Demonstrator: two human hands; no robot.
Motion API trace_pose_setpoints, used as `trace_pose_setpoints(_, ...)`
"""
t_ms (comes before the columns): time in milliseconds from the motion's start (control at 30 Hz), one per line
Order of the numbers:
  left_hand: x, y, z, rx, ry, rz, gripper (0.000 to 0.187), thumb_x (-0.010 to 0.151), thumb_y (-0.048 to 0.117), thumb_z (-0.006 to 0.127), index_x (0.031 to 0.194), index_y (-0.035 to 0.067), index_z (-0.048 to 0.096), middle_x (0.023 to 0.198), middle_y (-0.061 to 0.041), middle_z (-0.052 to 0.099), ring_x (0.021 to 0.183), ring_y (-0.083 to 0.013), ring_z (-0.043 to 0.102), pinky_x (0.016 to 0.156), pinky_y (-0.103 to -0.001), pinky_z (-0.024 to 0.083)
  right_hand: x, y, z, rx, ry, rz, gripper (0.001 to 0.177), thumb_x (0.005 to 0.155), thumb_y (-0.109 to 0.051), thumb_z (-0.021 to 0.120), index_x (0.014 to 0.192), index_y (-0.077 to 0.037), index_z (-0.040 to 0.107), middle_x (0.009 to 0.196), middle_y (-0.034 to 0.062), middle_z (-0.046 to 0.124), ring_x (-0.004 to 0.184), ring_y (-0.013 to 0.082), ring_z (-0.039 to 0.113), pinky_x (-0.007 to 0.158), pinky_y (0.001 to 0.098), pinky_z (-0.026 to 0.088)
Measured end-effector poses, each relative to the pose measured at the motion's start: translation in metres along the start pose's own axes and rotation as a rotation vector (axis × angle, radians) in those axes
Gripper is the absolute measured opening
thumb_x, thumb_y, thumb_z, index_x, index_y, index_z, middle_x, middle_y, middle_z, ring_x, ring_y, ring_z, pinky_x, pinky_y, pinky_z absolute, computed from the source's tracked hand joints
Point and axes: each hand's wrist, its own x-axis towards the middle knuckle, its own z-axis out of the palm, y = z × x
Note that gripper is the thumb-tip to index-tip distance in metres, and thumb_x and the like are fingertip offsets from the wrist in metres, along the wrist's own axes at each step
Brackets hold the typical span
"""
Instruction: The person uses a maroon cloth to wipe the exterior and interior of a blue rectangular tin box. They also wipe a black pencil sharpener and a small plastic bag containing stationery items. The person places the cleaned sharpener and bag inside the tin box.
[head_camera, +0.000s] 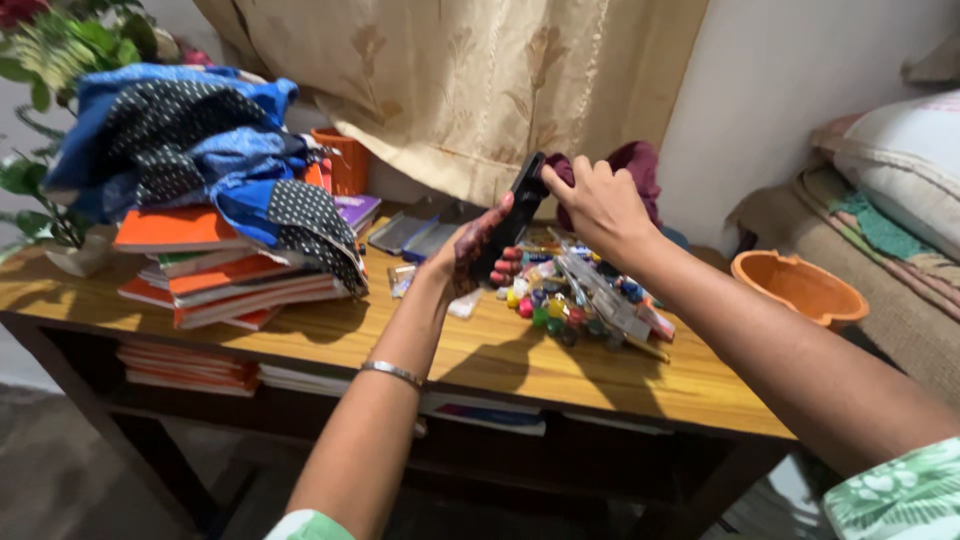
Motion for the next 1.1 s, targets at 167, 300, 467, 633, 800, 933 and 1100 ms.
trace_pose_setpoints(167,-0.004,0.003,0.000,0.120,0.070,-0.037,0.051,0.088,0.067,0.062,0.101,0.018,0.054,0.063,-0.001,0.045,0.046,-0.0121,0.042,0.041,-0.026,0.035,0.028,0.012,0.050,1.076,-0.248,0.293,0.049,0.087,-0.012,0.064,0.136,-0.013,0.061,0.115,0.0214,0.068,0.103,0.0377,0.066,0.089,0.0476,0.053)
trace_pose_setpoints(300,-0.013,0.007,0.002,0.091,0.023,0.021,0.054,0.087,0.069,0.061,0.101,0.018,0.053,0.064,0.000,0.046,0.047,-0.0120,0.044,0.041,-0.026,0.035,0.020,0.030,0.044,1.707,-0.341,0.634,0.051,0.088,-0.011,0.064,0.139,-0.016,0.059,0.114,0.0198,0.067,0.103,0.0366,0.066,0.086,0.0478,0.053)
trace_pose_setpoints(467,-0.009,0.015,-0.004,0.147,0.055,-0.069,0.055,0.087,0.068,0.063,0.097,0.015,0.050,0.065,0.000,0.047,0.049,-0.0126,0.045,0.042,-0.026,0.036,-0.002,0.004,0.035,1.335,-0.165,0.340,0.054,0.090,-0.010,0.063,0.143,-0.019,0.057,0.113,0.0177,0.067,0.103,0.0351,0.065,0.083,0.0481,0.053)
trace_pose_setpoints(633,-0.012,-0.004,-0.012,-0.042,-0.096,-0.154,0.054,0.092,0.066,0.065,0.096,0.015,0.047,0.065,-0.001,0.046,0.051,-0.0122,0.046,0.044,-0.026,0.036,-0.023,-0.001,0.008,-0.088,-0.026,-0.066,0.059,0.093,-0.010,0.064,0.149,-0.023,0.054,0.107,0.0175,0.064,0.095,0.0345,0.066,0.073,0.0478,0.053)
trace_pose_setpoints(800,-0.004,-0.010,-0.002,0.035,0.094,-0.137,0.054,0.087,0.068,0.063,0.096,0.016,0.049,0.064,-0.001,0.046,0.049,-0.0123,0.044,0.042,-0.026,0.035,-0.014,-0.001,0.024,0.308,-0.084,0.085,0.068,0.076,-0.018,0.073,0.142,-0.017,0.058,0.105,0.0244,0.064,0.089,0.0386,0.066,0.072,0.0467,0.051)
trace_pose_setpoints(933,-0.004,-0.025,-0.008,0.139,0.202,-0.066,0.054,0.088,0.069,0.062,0.089,0.016,0.049,0.063,-0.002,0.047,0.047,-0.0139,0.045,0.040,-0.027,0.036,0.018,0.019,0.052,1.053,-0.302,0.298,0.035,0.081,-0.011,0.064,0.113,-0.013,0.076,0.100,0.0122,0.078,0.088,0.0213,0.071,0.081,0.0347,0.055)
trace_pose_setpoints(1100,0.028,-0.037,-0.044,0.707,0.605,0.268,0.052,0.098,0.062,0.053,0.114,0.013,0.059,0.080,-0.019,0.063,0.065,-0.0340,0.059,0.054,-0.044,0.047,0.010,0.055,0.040,1.279,-0.002,0.572,0.034,0.080,-0.009,0.058,0.107,-0.008,0.079,0.088,0.0058,0.078,0.077,0.0183,0.073,0.073,0.0337,0.057)
